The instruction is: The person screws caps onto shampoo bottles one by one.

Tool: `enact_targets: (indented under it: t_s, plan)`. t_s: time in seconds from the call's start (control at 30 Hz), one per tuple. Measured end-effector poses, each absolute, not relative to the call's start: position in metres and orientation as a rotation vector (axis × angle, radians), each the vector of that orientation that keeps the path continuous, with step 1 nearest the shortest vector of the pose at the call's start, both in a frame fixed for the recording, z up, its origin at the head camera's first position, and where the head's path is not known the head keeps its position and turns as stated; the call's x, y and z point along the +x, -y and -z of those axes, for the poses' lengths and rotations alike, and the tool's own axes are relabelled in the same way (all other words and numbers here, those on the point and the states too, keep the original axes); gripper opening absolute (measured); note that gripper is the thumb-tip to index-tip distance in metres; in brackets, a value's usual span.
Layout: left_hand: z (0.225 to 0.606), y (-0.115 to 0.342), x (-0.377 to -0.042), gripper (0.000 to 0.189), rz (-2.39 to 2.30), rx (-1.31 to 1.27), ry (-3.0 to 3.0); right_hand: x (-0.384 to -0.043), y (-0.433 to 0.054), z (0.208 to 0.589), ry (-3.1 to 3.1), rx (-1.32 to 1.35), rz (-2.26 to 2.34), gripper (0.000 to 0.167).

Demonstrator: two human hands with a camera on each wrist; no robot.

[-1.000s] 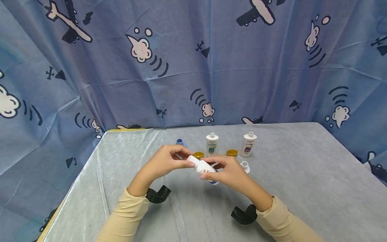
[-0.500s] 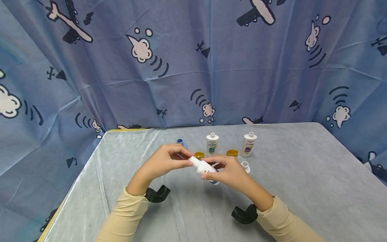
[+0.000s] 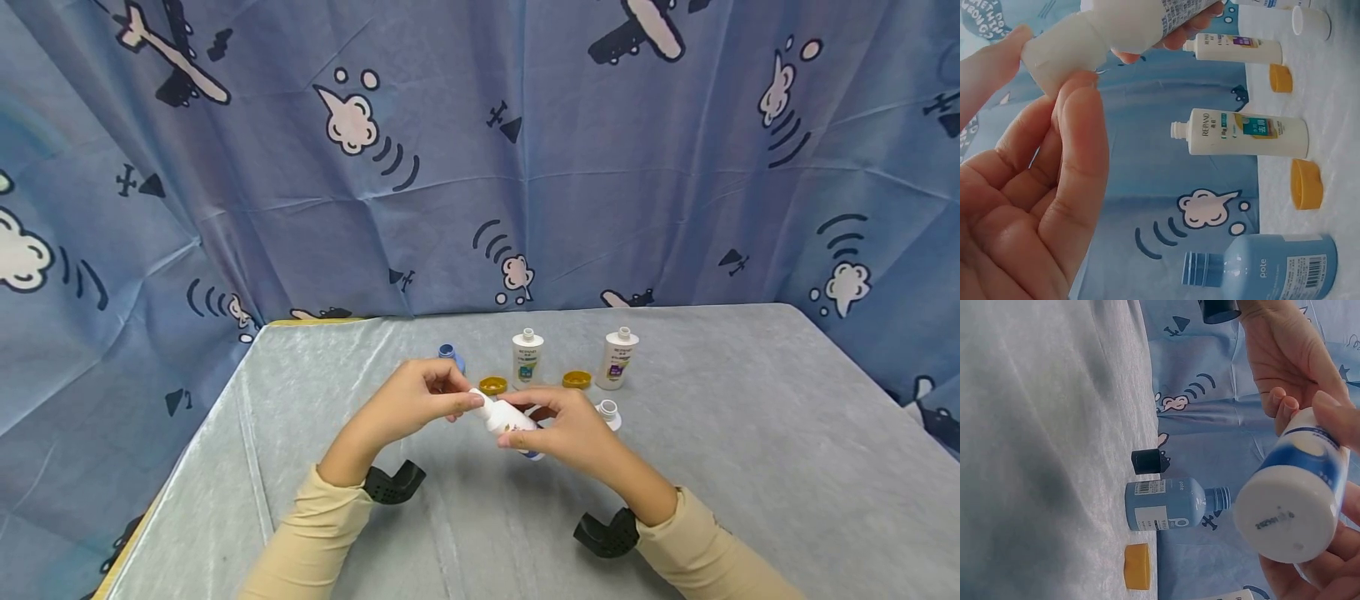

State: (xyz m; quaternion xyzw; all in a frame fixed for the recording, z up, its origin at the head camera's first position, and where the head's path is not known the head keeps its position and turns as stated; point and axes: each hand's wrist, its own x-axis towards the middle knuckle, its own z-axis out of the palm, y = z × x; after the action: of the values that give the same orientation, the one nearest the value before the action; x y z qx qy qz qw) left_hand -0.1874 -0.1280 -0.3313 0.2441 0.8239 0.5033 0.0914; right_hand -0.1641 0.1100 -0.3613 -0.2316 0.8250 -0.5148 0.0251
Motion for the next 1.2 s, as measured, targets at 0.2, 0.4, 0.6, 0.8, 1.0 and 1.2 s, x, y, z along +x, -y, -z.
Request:
enact_targets:
  t_s: [0.2,0.4,0.6,0.8,1.0,1.2]
  plan:
    - [0.3296,0.1290,-0.1873,0.015,-1.510,0.727,-2.424,-0.1633,-0.1117,0.3604,-2.570,-0.702,1.591,0.042]
    - [0.3277,0.1301,-0.1859,0.018,-1.527,0.762,-2.406,-0.1630,-0.1125,0.3594,-2.581,-0.694,1.578,0.042]
    - [0.3250,0.1339,-0.1845,0.028,-1.494,0.801,-2.385,-0.1632,-0.1127,0.3593,-2.571,-0.701,1.572,0.041]
    - [0.3259,0.1344,-0.1856,0.041,-1.509,0.776,-2.407,-0.1637,-0.1128,0.3594,-2.565,-0.685,1.577,0.042]
    - [0.3301,0.1344,-0.1885,0.025,-1.477,0.759,-2.430,-0.1641,-0.1129,0.3603,-2.559,-0.689,1.581,0.042]
    - [0.3278,0.1364,-0.1873,0.035,-1.485,0.773,-2.363,-0.1641,-0.1132,0.3600,-2.557,-0.693,1.579,0.042]
